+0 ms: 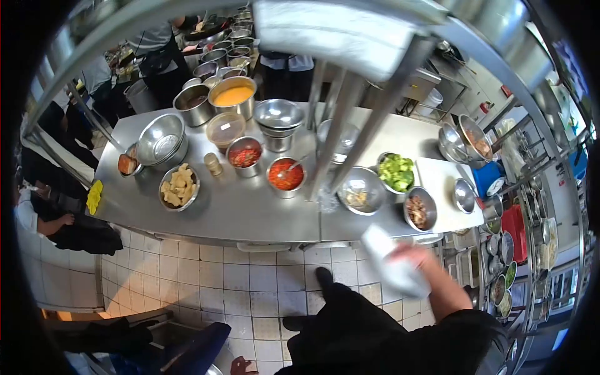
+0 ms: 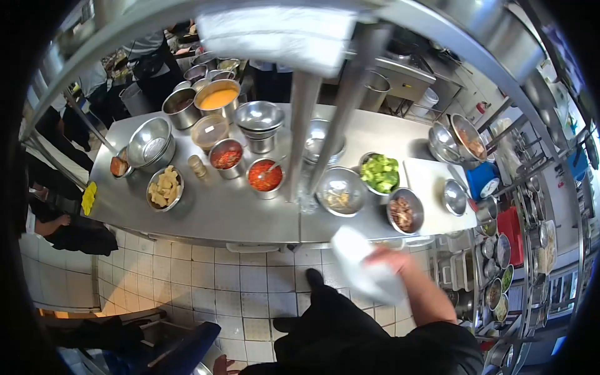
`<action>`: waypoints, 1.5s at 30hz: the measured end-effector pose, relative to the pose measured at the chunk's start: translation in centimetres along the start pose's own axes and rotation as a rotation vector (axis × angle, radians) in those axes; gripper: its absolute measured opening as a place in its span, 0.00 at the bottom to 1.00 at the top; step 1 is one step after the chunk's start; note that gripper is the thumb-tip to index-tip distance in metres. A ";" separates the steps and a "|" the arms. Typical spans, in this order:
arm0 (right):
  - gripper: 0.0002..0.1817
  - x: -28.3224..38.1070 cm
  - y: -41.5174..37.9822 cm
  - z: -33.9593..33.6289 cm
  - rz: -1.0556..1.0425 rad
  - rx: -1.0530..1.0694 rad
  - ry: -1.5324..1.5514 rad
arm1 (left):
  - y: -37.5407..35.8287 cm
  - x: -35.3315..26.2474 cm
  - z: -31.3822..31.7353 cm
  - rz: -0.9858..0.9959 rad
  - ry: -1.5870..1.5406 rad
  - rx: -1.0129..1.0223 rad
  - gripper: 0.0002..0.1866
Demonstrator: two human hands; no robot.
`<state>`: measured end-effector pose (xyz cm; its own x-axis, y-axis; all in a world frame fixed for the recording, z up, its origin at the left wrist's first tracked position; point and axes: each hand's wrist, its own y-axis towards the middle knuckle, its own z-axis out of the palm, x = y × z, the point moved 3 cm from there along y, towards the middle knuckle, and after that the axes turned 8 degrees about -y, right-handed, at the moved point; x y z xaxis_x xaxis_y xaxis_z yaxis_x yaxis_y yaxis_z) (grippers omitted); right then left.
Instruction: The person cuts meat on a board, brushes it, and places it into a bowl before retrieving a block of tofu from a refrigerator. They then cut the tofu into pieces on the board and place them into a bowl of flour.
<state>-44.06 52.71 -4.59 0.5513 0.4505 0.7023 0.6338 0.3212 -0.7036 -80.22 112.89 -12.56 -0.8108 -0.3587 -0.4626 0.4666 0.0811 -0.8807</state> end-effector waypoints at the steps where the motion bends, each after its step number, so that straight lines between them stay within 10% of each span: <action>1: 0.22 7.4 -5.3 -4.9 0.014 -0.293 -0.350 | -0.6 0.4 0.4 0.026 -0.024 -0.038 0.28; 4: 0.22 17.5 -9.3 -15.1 -0.236 -0.772 0.070 | -2.6 -0.8 5.9 0.243 -0.094 -0.087 0.28; 6: 0.20 17.2 -1.6 -25.7 -0.513 -0.601 0.173 | -0.6 -4.0 12.8 0.229 -0.143 -0.263 0.28; 14: 0.21 11.5 25.6 -34.2 -0.292 -0.648 0.304 | 0.3 -7.6 33.8 0.436 -0.144 -0.203 0.22; 18: 0.23 12.2 22.6 -31.2 -0.257 -0.555 0.515 | -2.1 -5.7 38.1 0.392 -0.070 -0.164 0.18; 22: 0.50 13.9 12.9 -32.5 -0.212 -0.902 -0.148 | -2.4 -5.2 39.8 0.306 0.016 -0.167 0.20; 25: 0.30 11.3 -1.2 -30.3 -0.618 -0.961 -0.148 | 0.3 -4.6 42.0 0.253 0.109 -0.033 0.17; 29: 0.20 -0.4 -21.2 -29.5 -0.724 -0.779 -0.129 | 2.9 -6.6 53.5 0.211 0.322 0.271 0.10; 32: 0.17 -13.9 -33.1 -35.5 -0.363 -0.686 -0.072 | 0.9 -8.0 63.4 0.263 0.391 0.447 0.13; 35: 0.25 -29.4 -40.6 -43.1 0.017 -1.027 -0.034 | 0.5 -7.8 71.6 0.288 0.370 0.519 0.15; 45: 0.47 -54.4 -27.5 -67.3 0.451 -1.136 -0.342 | 4.9 -11.0 90.0 0.553 0.203 0.047 0.15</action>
<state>-54.96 -36.65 -16.12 0.7783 0.5793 0.2422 0.6274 -0.7325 -0.2642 -37.19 33.59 -2.67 -0.4921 -0.0893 -0.8659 0.8506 0.1623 -0.5002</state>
